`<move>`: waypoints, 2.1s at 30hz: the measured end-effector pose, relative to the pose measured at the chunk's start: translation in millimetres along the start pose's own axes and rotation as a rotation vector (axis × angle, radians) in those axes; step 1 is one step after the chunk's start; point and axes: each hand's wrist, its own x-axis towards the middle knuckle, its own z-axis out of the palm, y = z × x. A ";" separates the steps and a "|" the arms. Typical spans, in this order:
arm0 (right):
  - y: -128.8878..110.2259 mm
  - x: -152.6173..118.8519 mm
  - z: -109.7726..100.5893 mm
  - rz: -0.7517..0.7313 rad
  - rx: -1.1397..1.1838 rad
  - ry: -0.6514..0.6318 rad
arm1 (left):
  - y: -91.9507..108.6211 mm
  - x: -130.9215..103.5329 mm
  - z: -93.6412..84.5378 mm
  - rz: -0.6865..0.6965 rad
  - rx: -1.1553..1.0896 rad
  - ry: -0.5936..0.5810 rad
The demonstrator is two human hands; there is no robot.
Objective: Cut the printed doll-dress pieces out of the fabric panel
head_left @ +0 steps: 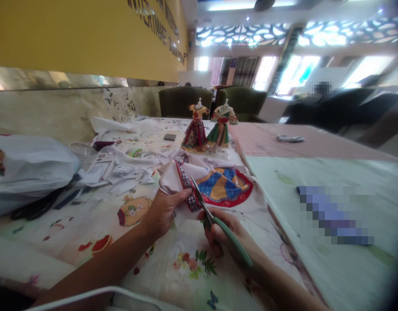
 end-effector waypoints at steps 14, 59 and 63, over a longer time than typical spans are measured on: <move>-1.5 -0.8 2.4 0.006 -0.008 0.001 | 0.0 -2.3 3.5 0.062 -0.003 -0.010; 5.5 -3.1 6.4 0.037 0.016 0.058 | -4.6 -1.7 0.8 0.076 0.005 -0.020; 4.9 -3.3 7.1 0.040 0.016 0.067 | -4.1 -1.9 2.0 0.058 -0.005 -0.010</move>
